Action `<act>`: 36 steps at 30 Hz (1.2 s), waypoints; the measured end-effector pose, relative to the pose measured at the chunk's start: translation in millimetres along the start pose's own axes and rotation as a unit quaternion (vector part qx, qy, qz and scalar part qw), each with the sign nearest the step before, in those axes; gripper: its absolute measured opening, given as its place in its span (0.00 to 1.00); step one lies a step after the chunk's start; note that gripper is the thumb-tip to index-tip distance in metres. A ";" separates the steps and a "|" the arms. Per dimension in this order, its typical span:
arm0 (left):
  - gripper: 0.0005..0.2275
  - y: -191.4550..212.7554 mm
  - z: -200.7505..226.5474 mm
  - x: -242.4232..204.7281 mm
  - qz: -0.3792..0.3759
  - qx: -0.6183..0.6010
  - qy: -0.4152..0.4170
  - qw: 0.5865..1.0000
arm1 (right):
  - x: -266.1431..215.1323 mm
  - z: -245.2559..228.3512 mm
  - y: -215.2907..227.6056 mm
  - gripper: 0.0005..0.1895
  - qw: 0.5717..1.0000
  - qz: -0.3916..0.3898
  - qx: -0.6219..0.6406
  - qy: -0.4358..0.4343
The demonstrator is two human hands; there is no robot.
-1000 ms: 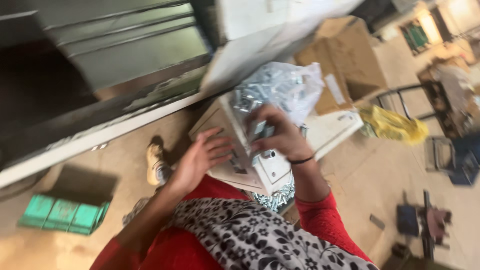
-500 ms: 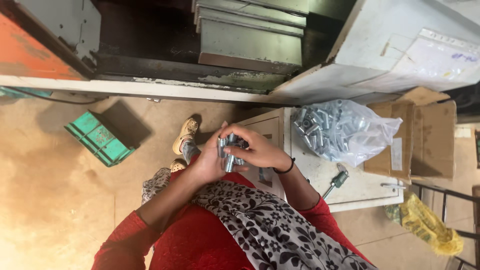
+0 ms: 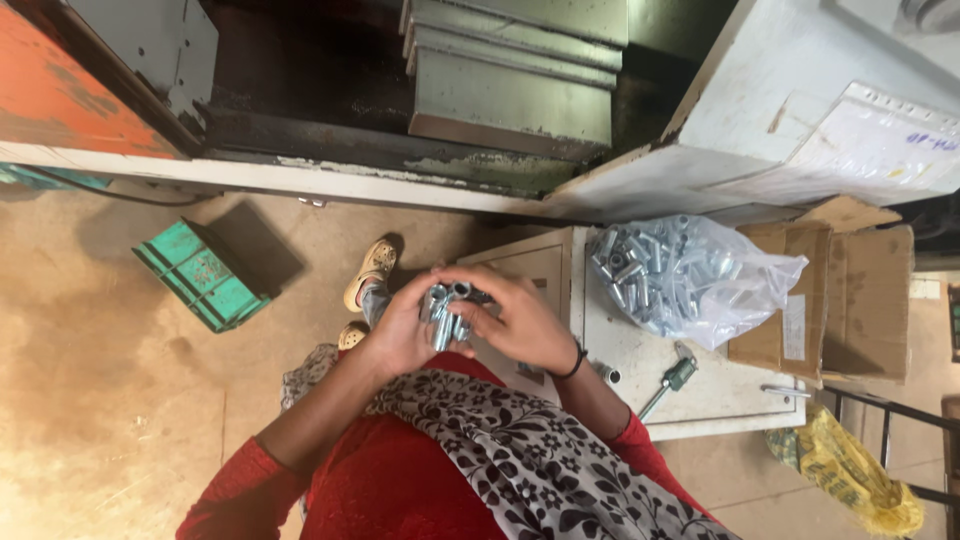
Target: The person uses a digital caliper to measure a small cylindrical metal part, then repeatedly picks up similar parts from a plastic bag and places them into the chuck of a lathe machine. The person also presses a button on the machine's control panel between loading cycles.
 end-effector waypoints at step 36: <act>0.14 -168.9 515.0 82.6 0.091 0.289 -0.370 0.878 | 575.9 110.9 104.6 0.01 0.933 0.249 -0.182 0.185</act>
Point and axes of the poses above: each hand's wrist, its own x-axis towards the middle knuckle, its own y-axis out of the back of the hand, z = x × y, the point moved 2 cm from there along x, towards the middle knuckle, and after that the axes turned 4 degrees about -x, right-handed, at the moved point
